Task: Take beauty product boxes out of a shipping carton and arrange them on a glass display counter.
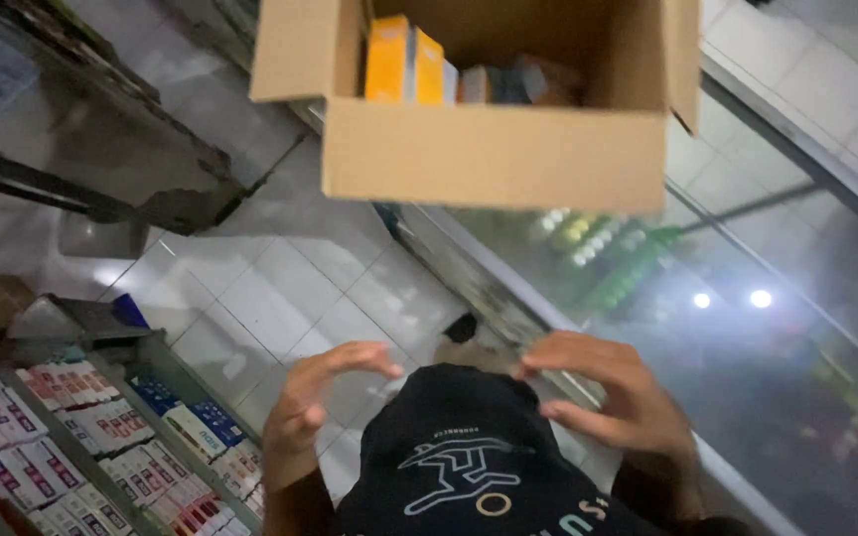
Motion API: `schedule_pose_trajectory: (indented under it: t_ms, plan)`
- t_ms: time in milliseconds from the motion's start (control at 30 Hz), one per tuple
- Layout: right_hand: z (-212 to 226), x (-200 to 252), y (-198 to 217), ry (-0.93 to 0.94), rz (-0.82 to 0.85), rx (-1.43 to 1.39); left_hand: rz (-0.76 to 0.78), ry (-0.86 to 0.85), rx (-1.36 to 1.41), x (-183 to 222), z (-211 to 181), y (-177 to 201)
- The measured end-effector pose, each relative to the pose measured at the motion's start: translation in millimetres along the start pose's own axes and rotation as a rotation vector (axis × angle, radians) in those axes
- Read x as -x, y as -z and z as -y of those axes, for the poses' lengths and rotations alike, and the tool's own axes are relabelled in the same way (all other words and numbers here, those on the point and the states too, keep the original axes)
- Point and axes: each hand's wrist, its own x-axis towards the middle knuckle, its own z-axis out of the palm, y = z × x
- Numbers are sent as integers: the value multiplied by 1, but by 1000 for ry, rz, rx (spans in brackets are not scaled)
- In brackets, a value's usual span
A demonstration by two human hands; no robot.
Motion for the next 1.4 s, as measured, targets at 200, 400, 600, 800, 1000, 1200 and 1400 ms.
schedule_pose_trajectory:
  t_ms: [200,400,600,800,1000,1200,1400]
  plan:
    - [-3,-62,54,119,53,12,-59,-355,108,-47,8,66]
    - [-15,-91,82,134,-67,143,-44,-461,56,-147,0,136]
    - [-1,-100,93,-149,-57,527,-154,-514,102,-236,6,163]
    - [-1,-188,111,-444,-200,927,-62,-369,-184,-281,-15,161]
    - [-64,-245,150,-640,130,1072,205,75,-143,-294,-3,159]
    - [-142,-270,163,-572,474,1091,169,7,-339,-295,7,151]
    - [-180,-290,168,-1008,850,1262,92,35,-350,-292,10,147]
